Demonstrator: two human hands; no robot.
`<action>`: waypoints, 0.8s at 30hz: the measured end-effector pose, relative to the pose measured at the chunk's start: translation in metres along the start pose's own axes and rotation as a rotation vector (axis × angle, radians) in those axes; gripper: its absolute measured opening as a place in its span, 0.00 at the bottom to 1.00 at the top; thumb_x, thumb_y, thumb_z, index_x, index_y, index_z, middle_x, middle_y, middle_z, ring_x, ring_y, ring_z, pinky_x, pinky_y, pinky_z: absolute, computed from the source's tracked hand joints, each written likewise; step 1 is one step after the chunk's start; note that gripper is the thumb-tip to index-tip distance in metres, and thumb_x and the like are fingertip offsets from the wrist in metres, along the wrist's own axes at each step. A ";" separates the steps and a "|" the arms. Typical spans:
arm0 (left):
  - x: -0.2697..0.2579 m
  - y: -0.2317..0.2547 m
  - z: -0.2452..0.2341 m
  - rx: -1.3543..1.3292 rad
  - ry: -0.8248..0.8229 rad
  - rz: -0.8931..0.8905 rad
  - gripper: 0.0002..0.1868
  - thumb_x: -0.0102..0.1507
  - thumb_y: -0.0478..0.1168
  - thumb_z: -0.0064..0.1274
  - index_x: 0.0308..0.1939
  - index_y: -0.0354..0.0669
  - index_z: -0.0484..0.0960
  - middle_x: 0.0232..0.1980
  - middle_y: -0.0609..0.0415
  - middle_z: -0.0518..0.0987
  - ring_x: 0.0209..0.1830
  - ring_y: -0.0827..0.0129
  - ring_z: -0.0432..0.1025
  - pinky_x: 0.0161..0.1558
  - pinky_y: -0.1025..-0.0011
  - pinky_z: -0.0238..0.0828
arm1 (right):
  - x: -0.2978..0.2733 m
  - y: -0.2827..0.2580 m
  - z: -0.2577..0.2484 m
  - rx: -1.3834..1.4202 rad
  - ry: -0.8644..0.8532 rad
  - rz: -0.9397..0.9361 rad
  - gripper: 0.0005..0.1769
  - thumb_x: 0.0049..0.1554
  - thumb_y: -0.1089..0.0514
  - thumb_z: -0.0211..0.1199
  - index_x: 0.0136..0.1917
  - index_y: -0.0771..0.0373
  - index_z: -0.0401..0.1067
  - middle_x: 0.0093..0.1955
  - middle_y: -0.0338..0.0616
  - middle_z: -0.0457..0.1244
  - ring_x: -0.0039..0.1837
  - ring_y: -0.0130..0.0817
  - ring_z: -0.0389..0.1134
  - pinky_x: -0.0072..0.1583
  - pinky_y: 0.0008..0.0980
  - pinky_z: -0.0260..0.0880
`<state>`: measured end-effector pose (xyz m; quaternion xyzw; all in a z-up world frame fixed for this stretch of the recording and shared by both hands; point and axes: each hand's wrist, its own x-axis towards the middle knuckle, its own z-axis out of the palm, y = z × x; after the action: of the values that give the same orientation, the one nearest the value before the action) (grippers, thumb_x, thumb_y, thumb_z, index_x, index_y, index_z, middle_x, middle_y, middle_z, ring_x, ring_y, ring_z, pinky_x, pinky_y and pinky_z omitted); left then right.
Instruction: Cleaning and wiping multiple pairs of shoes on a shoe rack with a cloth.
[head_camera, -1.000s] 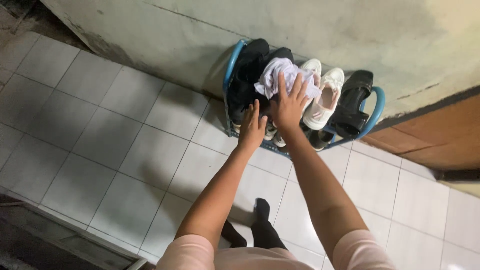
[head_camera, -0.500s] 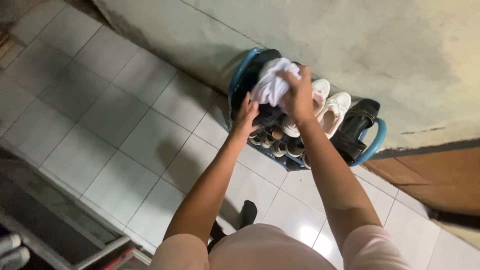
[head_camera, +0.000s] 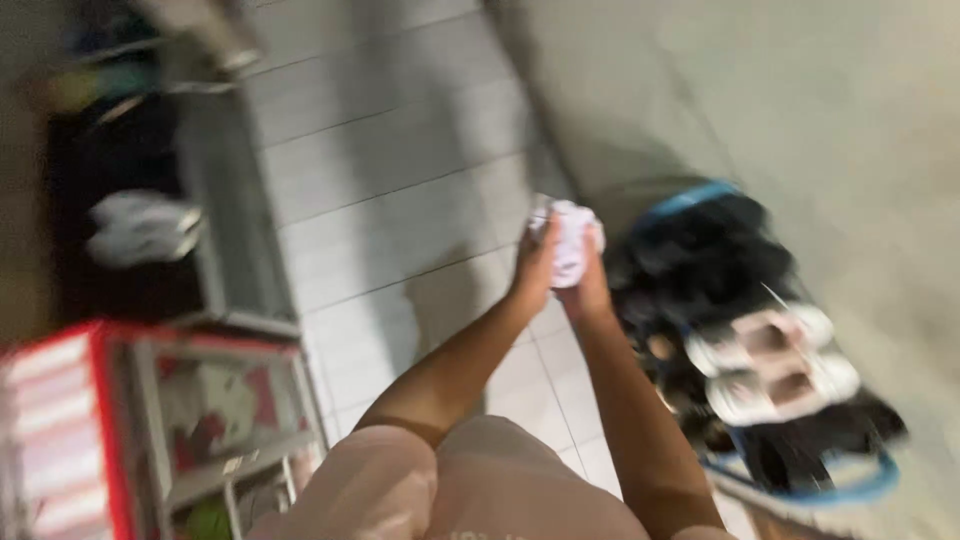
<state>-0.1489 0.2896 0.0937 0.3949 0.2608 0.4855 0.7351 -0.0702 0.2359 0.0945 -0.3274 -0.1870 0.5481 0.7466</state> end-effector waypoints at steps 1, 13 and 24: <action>0.005 0.008 -0.021 0.000 0.060 0.041 0.27 0.74 0.56 0.49 0.57 0.33 0.79 0.51 0.48 0.81 0.47 0.68 0.76 0.48 0.68 0.75 | 0.004 0.009 0.014 -0.006 -0.051 0.051 0.33 0.70 0.38 0.43 0.77 0.63 0.60 0.71 0.43 0.63 0.71 0.39 0.64 0.72 0.41 0.62; 0.029 0.119 -0.287 0.639 0.626 0.019 0.37 0.73 0.64 0.40 0.71 0.34 0.65 0.68 0.30 0.69 0.62 0.43 0.68 0.62 0.57 0.66 | 0.055 0.183 0.204 -0.245 -0.206 0.020 0.16 0.67 0.57 0.61 0.64 0.68 0.67 0.54 0.44 0.67 0.53 0.33 0.70 0.54 0.35 0.73; 0.038 0.243 -0.509 0.431 0.642 0.145 0.31 0.71 0.59 0.43 0.57 0.34 0.81 0.50 0.43 0.83 0.51 0.58 0.75 0.56 0.63 0.69 | 0.122 0.378 0.330 -0.383 -0.273 0.547 0.29 0.61 0.46 0.64 0.70 0.60 0.65 0.59 0.43 0.66 0.59 0.36 0.67 0.57 0.40 0.71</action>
<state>-0.6481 0.5436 0.0147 0.3856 0.5447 0.5693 0.4802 -0.5036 0.5146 0.0586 -0.4231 -0.2898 0.7213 0.4656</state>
